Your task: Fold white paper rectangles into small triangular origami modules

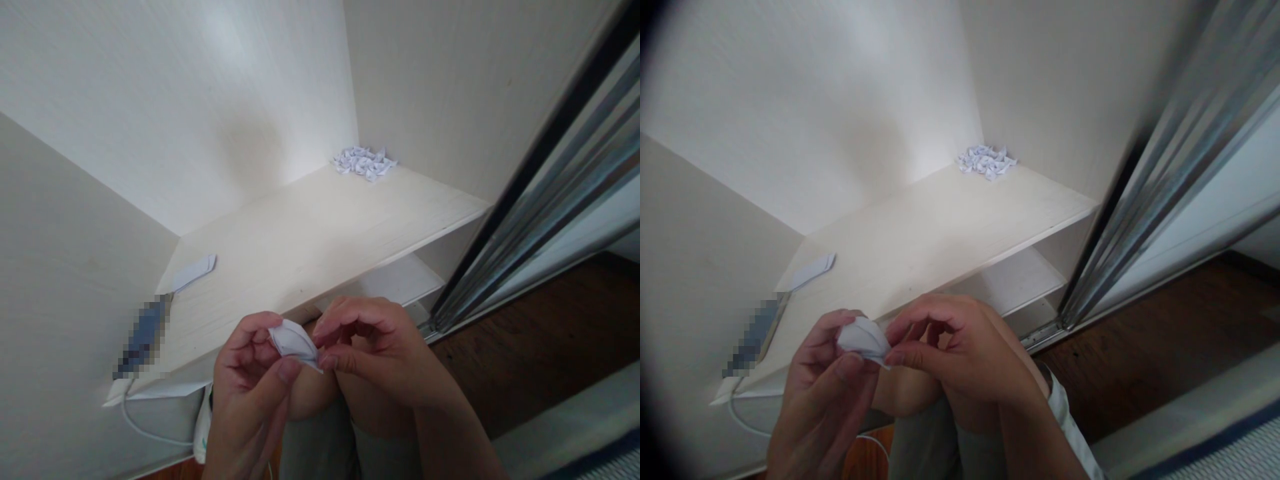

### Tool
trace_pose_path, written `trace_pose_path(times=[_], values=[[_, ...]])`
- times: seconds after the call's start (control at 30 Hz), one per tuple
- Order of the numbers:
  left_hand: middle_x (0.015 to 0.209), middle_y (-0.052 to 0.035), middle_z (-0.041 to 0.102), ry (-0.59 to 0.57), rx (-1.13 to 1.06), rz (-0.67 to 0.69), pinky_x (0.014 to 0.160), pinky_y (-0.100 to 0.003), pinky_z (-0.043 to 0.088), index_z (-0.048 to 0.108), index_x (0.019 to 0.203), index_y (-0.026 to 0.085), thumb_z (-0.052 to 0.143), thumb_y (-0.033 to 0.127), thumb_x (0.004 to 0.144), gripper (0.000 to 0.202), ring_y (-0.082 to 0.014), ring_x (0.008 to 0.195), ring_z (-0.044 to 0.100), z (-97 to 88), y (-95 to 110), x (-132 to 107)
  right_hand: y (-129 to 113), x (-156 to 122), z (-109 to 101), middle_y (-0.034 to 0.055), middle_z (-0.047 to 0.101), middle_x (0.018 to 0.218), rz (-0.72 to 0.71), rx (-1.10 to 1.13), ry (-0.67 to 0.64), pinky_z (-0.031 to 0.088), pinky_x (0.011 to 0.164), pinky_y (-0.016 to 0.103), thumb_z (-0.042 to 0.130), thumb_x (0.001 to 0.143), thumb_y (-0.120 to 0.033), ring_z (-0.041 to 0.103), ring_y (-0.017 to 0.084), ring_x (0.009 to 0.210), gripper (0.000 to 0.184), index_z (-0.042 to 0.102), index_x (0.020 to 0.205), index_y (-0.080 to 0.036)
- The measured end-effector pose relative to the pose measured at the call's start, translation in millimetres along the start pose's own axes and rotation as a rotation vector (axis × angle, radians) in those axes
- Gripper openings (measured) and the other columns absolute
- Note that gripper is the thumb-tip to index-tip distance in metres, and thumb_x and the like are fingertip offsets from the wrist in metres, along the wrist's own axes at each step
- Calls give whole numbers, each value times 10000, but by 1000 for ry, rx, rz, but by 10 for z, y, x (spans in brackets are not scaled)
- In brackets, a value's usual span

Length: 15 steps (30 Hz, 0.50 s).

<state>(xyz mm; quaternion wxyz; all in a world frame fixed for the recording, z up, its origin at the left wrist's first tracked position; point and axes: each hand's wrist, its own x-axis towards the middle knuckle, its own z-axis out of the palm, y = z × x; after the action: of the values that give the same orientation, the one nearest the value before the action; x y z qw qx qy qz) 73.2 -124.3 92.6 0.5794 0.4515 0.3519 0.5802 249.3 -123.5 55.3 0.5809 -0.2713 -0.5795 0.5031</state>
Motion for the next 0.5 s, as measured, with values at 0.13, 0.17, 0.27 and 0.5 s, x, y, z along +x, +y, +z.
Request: trace_pose_path(times=[0.13,0.17,0.27,0.5], values=[[742,9,759,77,-31,-52,631,-112,579,808,968,252,960,155,645,370,-80,626,711,106,-18,-8,-38,6,2,-12,772,924,-98,-190,16,525,700,229,792,901,-253,685,110,777,126,775,1024,-239],[741,10,757,84,-38,-53,634,-113,582,808,972,251,962,153,641,378,-79,629,710,117,-23,-9,-38,2,5,-12,773,923,-124,-232,27,524,693,222,788,904,-249,683,104,767,125,772,1028,-238],[752,9,764,87,-43,-42,651,-108,584,808,973,244,963,137,631,390,-75,647,714,131,-32,-12,-35,-20,10,-7,781,931,-237,-341,60,534,710,219,775,912,-222,697,105,772,137,756,1047,-233],[865,-6,797,89,19,32,694,-114,592,798,1022,249,932,130,678,387,-83,714,743,151,-43,-62,-72,-70,-2,-2,792,984,-361,-505,95,565,754,217,772,902,-184,745,121,855,238,713,1125,-244]])
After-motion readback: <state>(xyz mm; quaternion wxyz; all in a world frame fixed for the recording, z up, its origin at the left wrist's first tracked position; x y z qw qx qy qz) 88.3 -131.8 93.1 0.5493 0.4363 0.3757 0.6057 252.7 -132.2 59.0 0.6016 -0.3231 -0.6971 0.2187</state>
